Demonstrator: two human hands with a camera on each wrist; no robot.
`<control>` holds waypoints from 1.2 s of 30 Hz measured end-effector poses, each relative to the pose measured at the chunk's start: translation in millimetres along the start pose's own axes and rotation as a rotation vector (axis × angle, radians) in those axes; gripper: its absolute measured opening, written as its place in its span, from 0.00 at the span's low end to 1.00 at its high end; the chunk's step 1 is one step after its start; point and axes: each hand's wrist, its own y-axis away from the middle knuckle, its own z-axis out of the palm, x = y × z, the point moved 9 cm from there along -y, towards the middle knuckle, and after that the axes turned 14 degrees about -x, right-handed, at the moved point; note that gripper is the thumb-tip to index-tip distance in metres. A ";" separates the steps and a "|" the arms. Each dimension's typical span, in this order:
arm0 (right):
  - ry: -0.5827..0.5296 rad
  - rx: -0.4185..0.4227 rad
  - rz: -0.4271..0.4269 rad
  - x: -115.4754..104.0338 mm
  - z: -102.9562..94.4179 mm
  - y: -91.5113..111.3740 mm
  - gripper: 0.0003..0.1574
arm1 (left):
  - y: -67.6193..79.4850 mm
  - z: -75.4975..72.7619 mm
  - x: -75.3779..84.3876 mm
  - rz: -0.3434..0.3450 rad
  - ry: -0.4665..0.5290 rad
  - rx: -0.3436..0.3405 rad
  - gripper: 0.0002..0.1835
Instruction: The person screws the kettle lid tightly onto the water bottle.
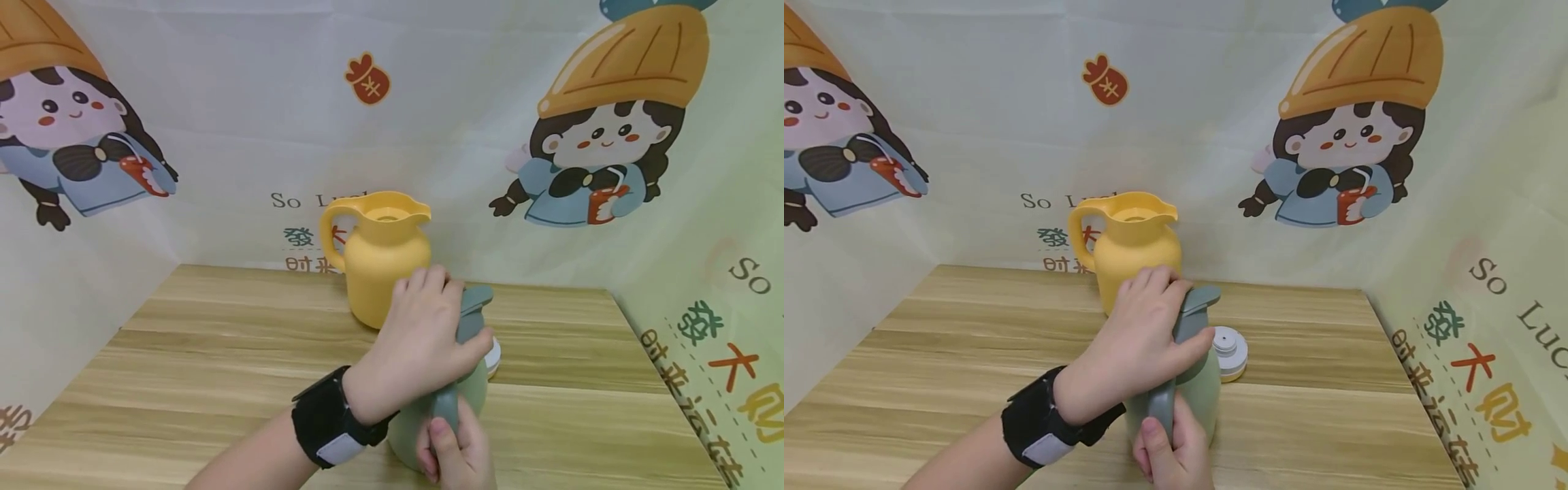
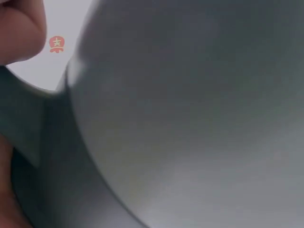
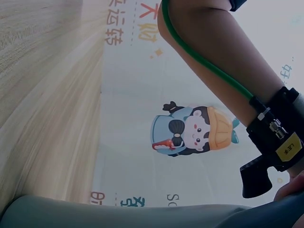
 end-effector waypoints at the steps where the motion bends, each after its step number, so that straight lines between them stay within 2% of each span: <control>1: 0.002 -0.004 -0.006 -0.5 0.2 -0.5 0.10 | -0.4 0.1 -0.5 0.006 0.004 -0.001 0.20; 6: 0.005 -0.020 -0.038 -3.5 0.9 -2.7 0.09 | -2.3 -0.3 -1.5 0.062 0.036 0.000 0.20; 13: 0.001 -0.025 -0.042 -4.7 0.7 -2.6 0.09 | -2.4 -2.0 0.1 0.182 0.084 0.026 0.17; 23: -0.005 -0.025 -0.037 -4.1 1.1 -2.8 0.09 | -6.4 1.5 -0.9 0.369 0.158 -0.055 0.20; 32: -0.008 -0.025 -0.036 -3.0 0.7 -2.1 0.09 | -8.2 0.4 -1.3 0.498 0.203 -0.059 0.20; 36: -0.007 -0.022 -0.031 -2.5 1.1 -1.7 0.09 | -8.8 1.1 -1.8 0.549 0.223 -0.083 0.22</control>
